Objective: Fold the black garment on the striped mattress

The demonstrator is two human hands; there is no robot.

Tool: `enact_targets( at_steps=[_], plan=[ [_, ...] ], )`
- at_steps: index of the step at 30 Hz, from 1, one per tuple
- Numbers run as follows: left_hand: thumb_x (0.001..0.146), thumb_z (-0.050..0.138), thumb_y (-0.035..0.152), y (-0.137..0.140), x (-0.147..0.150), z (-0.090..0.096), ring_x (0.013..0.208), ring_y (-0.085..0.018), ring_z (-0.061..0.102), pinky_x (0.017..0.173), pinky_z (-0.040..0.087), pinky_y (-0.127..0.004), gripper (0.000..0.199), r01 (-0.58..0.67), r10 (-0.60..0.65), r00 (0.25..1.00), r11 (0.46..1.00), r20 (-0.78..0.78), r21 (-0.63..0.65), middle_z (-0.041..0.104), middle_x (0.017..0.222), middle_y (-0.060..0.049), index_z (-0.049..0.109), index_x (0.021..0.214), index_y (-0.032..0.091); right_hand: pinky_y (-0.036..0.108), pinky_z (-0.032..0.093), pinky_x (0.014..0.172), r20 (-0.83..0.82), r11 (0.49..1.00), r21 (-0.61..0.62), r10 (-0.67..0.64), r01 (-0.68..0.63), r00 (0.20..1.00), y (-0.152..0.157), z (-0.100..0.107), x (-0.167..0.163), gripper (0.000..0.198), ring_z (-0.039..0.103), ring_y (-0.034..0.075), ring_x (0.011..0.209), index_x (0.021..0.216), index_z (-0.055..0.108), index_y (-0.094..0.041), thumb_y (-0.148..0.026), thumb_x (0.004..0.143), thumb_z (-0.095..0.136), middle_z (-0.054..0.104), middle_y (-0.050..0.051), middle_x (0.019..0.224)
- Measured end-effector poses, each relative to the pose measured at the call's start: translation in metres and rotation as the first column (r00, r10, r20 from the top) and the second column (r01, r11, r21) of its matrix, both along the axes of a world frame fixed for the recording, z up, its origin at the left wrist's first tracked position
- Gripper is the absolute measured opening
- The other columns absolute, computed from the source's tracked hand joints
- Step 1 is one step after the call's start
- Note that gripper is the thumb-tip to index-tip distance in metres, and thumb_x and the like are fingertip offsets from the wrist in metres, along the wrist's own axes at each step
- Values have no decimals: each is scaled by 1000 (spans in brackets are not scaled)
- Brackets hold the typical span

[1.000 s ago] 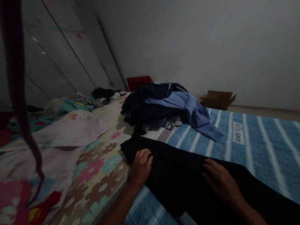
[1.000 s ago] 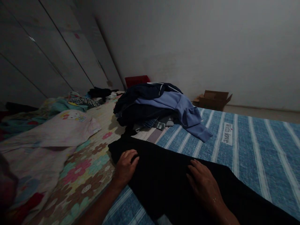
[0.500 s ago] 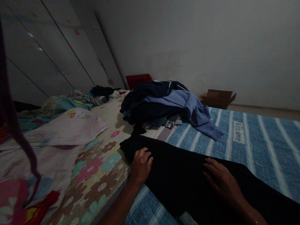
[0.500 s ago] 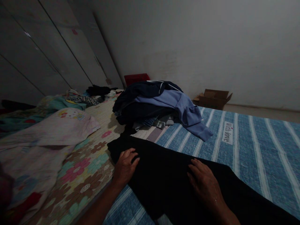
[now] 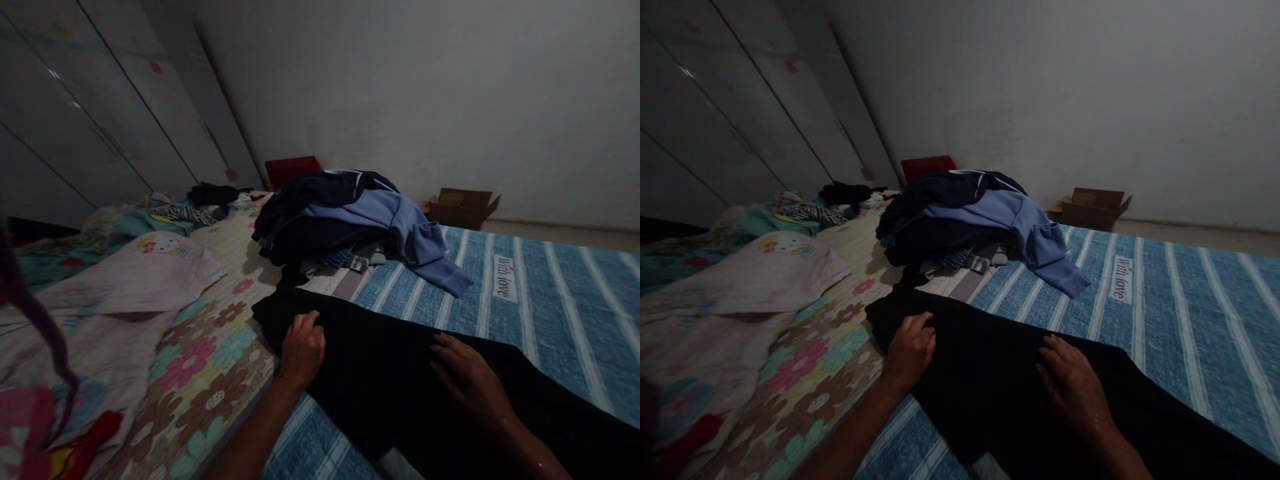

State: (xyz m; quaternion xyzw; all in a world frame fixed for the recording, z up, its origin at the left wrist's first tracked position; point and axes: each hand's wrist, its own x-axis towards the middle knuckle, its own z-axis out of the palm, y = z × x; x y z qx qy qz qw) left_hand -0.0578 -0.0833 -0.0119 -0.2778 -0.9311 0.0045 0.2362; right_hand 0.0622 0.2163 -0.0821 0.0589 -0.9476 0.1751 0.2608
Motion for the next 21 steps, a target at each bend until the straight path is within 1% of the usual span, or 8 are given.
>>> enact_targets(
  at_steps=[4,7,11,15,18,21],
  plan=[
    [74,50,4,2,-2,0,98,-28,53,77,50,-41,17,32,-32,999,998,6,-52,61,112,-13,62,70,15,43,50,88,22,1000,2,-1,1,1000,1,1,0,29,55,26,110,102,64,-18,-33,89,44,60,12,118],
    [74,47,3,2,-3,1,98,-28,52,77,49,-41,17,61,-61,998,997,17,-38,61,112,-15,60,70,14,43,50,88,14,1000,5,-1,1,1000,0,1,0,29,55,26,110,102,64,-18,-33,89,44,60,12,118],
    [76,44,5,-8,-3,6,96,-25,53,79,49,-38,18,110,-112,994,991,15,80,61,110,-15,55,68,16,44,50,87,14,1000,2,-8,8,1000,0,0,-1,29,55,27,110,102,64,-18,-33,89,44,60,12,118],
    [82,40,12,-30,4,18,98,-25,54,80,49,-39,19,125,-131,991,974,21,191,62,107,-14,51,68,18,44,50,88,29,1000,-16,-10,11,1000,1,-1,-1,27,55,27,111,102,65,-19,-33,88,45,60,11,119],
    [83,39,18,-48,12,32,97,-23,56,81,48,-37,19,124,-155,981,966,121,229,63,104,-13,50,68,19,43,49,89,31,999,-42,-6,8,999,1,-2,-1,28,55,26,111,102,65,-19,-33,88,45,60,10,119],
    [83,37,21,-59,19,48,86,-19,59,75,47,-31,19,96,-171,932,966,320,238,63,96,-8,50,69,19,42,49,89,30,998,-56,5,-3,1000,1,-2,-1,29,55,26,110,101,65,-18,-33,88,44,60,11,118]
  ],
)
